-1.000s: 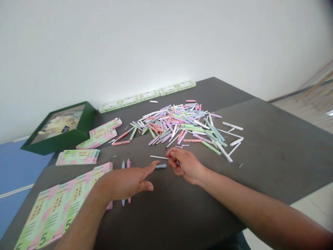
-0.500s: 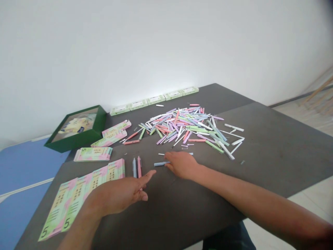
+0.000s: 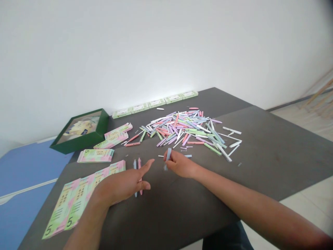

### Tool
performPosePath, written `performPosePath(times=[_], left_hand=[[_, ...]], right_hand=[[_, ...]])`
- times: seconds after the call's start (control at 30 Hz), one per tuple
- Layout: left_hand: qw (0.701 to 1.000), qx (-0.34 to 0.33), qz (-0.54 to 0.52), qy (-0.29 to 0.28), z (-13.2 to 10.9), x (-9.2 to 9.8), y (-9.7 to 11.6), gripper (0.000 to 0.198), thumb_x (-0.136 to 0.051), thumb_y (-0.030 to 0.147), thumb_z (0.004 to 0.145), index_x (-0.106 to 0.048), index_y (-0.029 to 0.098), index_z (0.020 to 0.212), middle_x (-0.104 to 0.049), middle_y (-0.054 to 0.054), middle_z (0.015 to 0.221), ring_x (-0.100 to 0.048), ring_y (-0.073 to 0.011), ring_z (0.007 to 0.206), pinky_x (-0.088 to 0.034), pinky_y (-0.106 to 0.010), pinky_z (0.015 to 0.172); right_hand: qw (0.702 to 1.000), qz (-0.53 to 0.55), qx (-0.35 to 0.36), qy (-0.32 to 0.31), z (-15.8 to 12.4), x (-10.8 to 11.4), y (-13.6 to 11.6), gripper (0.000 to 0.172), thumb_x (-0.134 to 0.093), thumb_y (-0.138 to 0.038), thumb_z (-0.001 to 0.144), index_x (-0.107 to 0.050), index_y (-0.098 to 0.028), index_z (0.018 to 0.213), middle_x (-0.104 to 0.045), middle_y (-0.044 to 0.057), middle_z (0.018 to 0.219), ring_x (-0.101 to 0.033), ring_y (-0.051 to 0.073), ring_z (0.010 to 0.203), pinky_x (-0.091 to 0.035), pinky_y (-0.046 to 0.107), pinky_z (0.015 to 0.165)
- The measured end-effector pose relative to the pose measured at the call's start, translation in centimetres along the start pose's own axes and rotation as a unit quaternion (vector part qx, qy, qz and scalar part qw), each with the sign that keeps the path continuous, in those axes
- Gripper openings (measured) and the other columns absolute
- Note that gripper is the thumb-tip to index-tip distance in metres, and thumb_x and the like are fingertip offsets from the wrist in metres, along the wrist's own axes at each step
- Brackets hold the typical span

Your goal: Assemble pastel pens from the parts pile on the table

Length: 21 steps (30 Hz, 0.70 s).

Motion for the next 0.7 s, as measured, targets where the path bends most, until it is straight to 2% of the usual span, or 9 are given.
performPosePath(times=[0.07,0.13,0.2,0.27,0.4,0.47,0.57,0.63,0.7], left_hand=[[0.999,0.005,0.038,0.011,1.3,0.8,0.6,0.077,-0.04,0.044,0.088,-0.001,0.011,0.144,-0.069,-0.012,0.098,-0.064,-0.0258,0.085,-0.043,-0.03,0.072],[0.998,-0.015,0.057,0.023,2.7,1.5,1.6,0.077,-0.042,0.051,0.086,-0.008,0.012,0.144,-0.061,-0.017,0.116,-0.062,-0.0275,0.092,-0.043,-0.031,0.074],[0.997,-0.048,0.043,0.032,4.0,1.8,2.4,0.077,-0.046,0.05,0.084,-0.011,0.014,0.142,-0.057,-0.016,0.122,-0.058,-0.0274,0.1,-0.042,-0.031,0.079],[0.997,-0.075,0.022,0.029,5.1,1.7,2.9,0.076,-0.05,0.048,0.083,-0.013,0.015,0.141,-0.055,-0.014,0.124,-0.055,-0.0264,0.105,-0.041,-0.03,0.083],[0.995,-0.095,0.005,0.017,6.8,1.4,3.1,0.078,-0.053,0.044,0.082,-0.011,0.014,0.141,-0.055,-0.013,0.124,-0.053,-0.0247,0.107,-0.04,-0.03,0.085],[0.995,-0.101,0.0,0.007,7.3,1.3,3.3,0.082,-0.056,0.043,0.08,-0.01,0.014,0.142,-0.055,-0.013,0.124,-0.054,-0.0243,0.106,-0.041,-0.03,0.085],[0.994,-0.112,-0.01,-0.01,7.7,1.2,3.8,0.084,-0.058,0.039,0.078,-0.009,0.015,0.142,-0.056,-0.011,0.124,-0.056,-0.0229,0.102,-0.041,-0.029,0.085],[0.993,-0.118,-0.012,-0.016,7.7,1.2,4.2,0.079,-0.055,0.035,0.079,-0.012,0.016,0.142,-0.06,-0.009,0.119,-0.058,-0.0215,0.098,-0.042,-0.028,0.083],[0.993,-0.12,-0.005,-0.019,7.4,1.4,4.3,0.071,-0.052,0.033,0.08,-0.019,0.016,0.141,-0.063,-0.007,0.113,-0.06,-0.0207,0.093,-0.043,-0.026,0.08]], right_hand=[[0.991,0.131,0.011,-0.02,-0.4,-0.9,-0.6,0.01,-0.046,-0.014,0.074,-0.049,-0.018,0.083,-0.043,-0.007,0.059,-0.038,0.008,0.053,-0.029,0.02,0.05],[0.967,0.249,0.009,-0.049,-0.7,-2.1,-1.1,0.01,-0.049,-0.016,0.074,-0.049,-0.018,0.083,-0.04,-0.008,0.057,-0.034,0.007,0.048,-0.028,0.02,0.048],[0.938,0.339,-0.005,-0.067,-0.8,-3.0,-1.3,0.01,-0.053,-0.017,0.072,-0.05,-0.018,0.082,-0.04,-0.008,0.056,-0.031,0.005,0.045,-0.026,0.019,0.045],[0.915,0.399,-0.037,-0.053,-0.7,-3.4,-0.9,0.01,-0.056,-0.019,0.071,-0.051,-0.018,0.079,-0.042,-0.008,0.055,-0.028,0.004,0.042,-0.023,0.019,0.042],[0.889,0.446,-0.1,0.005,-0.8,-3.6,0.6,0.014,-0.061,-0.026,0.069,-0.052,-0.016,0.074,-0.044,-0.008,0.053,-0.027,0.003,0.037,-0.017,0.019,0.036],[0.879,0.463,-0.111,0.031,-1.0,-3.6,1.1,0.016,-0.062,-0.027,0.068,-0.052,-0.016,0.073,-0.045,-0.007,0.054,-0.03,0.003,0.038,-0.02,0.018,0.037],[0.874,0.478,-0.076,0.049,-1.0,-3.3,0.8,0.017,-0.065,-0.027,0.066,-0.053,-0.016,0.071,-0.052,-0.004,0.061,-0.043,0.007,0.049,-0.034,0.02,0.046],[0.89,0.454,-0.029,0.043,-0.9,-2.8,0.3,0.017,-0.066,-0.026,0.066,-0.053,-0.016,0.07,-0.055,-0.002,0.065,-0.049,0.009,0.059,-0.039,0.022,0.055],[0.907,0.422,0.01,0.011,-0.9,-2.5,-0.2,0.017,-0.065,-0.028,0.069,-0.054,-0.016,0.071,-0.054,-0.002,0.065,-0.049,0.01,0.061,-0.039,0.023,0.057]])
Point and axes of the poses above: each hand's wrist, its own z-axis towards the middle knuckle, its own x-axis out of the back of the hand, y = z × x, the point moved 8 cm from there along z, towards the middle knuckle
